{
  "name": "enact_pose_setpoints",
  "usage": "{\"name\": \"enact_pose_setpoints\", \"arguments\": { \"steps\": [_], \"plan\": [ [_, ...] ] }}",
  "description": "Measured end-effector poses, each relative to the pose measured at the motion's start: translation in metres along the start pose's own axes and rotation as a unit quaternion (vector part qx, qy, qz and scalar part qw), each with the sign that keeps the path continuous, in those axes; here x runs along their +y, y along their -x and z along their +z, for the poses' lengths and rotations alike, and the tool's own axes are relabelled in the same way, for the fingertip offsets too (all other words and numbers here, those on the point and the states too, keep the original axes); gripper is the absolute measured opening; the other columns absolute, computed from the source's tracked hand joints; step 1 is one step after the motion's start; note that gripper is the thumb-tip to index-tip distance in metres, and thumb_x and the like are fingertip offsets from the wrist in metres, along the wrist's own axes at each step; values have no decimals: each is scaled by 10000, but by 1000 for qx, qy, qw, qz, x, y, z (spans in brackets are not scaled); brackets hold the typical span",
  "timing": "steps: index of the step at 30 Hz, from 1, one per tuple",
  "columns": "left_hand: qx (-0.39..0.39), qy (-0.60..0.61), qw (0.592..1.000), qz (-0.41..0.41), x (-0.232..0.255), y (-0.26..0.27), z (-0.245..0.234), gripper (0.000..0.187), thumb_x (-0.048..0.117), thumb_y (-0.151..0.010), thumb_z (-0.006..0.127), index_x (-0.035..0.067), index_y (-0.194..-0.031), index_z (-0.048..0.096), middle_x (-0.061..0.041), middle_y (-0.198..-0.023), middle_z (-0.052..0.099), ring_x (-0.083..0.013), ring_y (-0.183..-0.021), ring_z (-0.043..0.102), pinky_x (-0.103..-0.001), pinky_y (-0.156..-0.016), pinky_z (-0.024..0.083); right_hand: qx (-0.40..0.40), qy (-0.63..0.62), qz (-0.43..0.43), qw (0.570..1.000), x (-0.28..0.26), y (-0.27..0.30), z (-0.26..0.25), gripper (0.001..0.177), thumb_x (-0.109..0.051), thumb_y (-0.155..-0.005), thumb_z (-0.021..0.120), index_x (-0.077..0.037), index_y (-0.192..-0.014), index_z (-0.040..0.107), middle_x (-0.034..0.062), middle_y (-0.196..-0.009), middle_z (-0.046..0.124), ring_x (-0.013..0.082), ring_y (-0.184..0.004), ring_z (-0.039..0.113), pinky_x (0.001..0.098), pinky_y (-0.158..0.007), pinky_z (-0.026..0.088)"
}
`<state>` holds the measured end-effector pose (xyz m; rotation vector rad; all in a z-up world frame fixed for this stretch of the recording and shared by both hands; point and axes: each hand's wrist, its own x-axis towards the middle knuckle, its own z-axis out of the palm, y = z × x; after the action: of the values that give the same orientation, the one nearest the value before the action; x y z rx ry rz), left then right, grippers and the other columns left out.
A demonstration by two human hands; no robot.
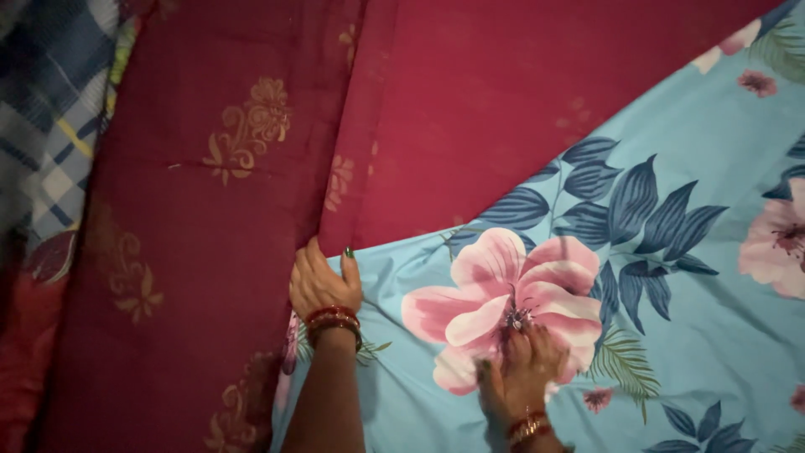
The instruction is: The person spreads a light blue floral sheet over a bed, smoothing it with both hands and tucking the edges under the mattress. The person adjusts the sheet repeatedly to remove wrinkles and align the pattern.
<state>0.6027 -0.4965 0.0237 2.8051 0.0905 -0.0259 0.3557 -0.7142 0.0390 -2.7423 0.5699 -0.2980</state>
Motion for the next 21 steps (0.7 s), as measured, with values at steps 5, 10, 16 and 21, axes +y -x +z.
{"name": "enact_pose_setpoints", "arguments": {
  "steps": [5,10,16,21],
  "plan": [
    [7,9,1000,4,0,0,1,535,386,-924,642,6,-1296,575,-180,-1157,650,-377,-1072,640,-508,-889,509,53,30,-146,987,-6,-175,13,535,-424,-894,624,-107,-1324,637,159,-1406,581,438,-1389,427,693,-1123,183],
    [14,11,1000,5,-3,1,3,518,377,-926,645,3,-1279,585,-178,-1156,659,-379,-1072,643,-508,-898,513,-127,190,-80,970,18,-307,14,355,-422,-1005,571,-196,-1236,715,81,-1295,678,329,-1312,573,730,-1189,174],
    [10,9,1000,3,-2,-1,0,538,390,-905,652,10,-1280,591,-185,-1155,658,-379,-1062,641,-509,-879,513,-405,437,-8,803,61,-317,-23,343,-350,-1008,534,-216,-1265,717,57,-1317,690,355,-1124,714,659,-811,615],
    [8,10,1000,7,-4,1,1,533,388,-920,641,13,-1294,585,-173,-1163,659,-369,-1068,648,-506,-882,520,-402,228,226,858,91,-262,-83,813,-544,-831,777,-153,-1485,495,258,-1323,678,431,-1246,644,512,-1087,491]
  ]
}}
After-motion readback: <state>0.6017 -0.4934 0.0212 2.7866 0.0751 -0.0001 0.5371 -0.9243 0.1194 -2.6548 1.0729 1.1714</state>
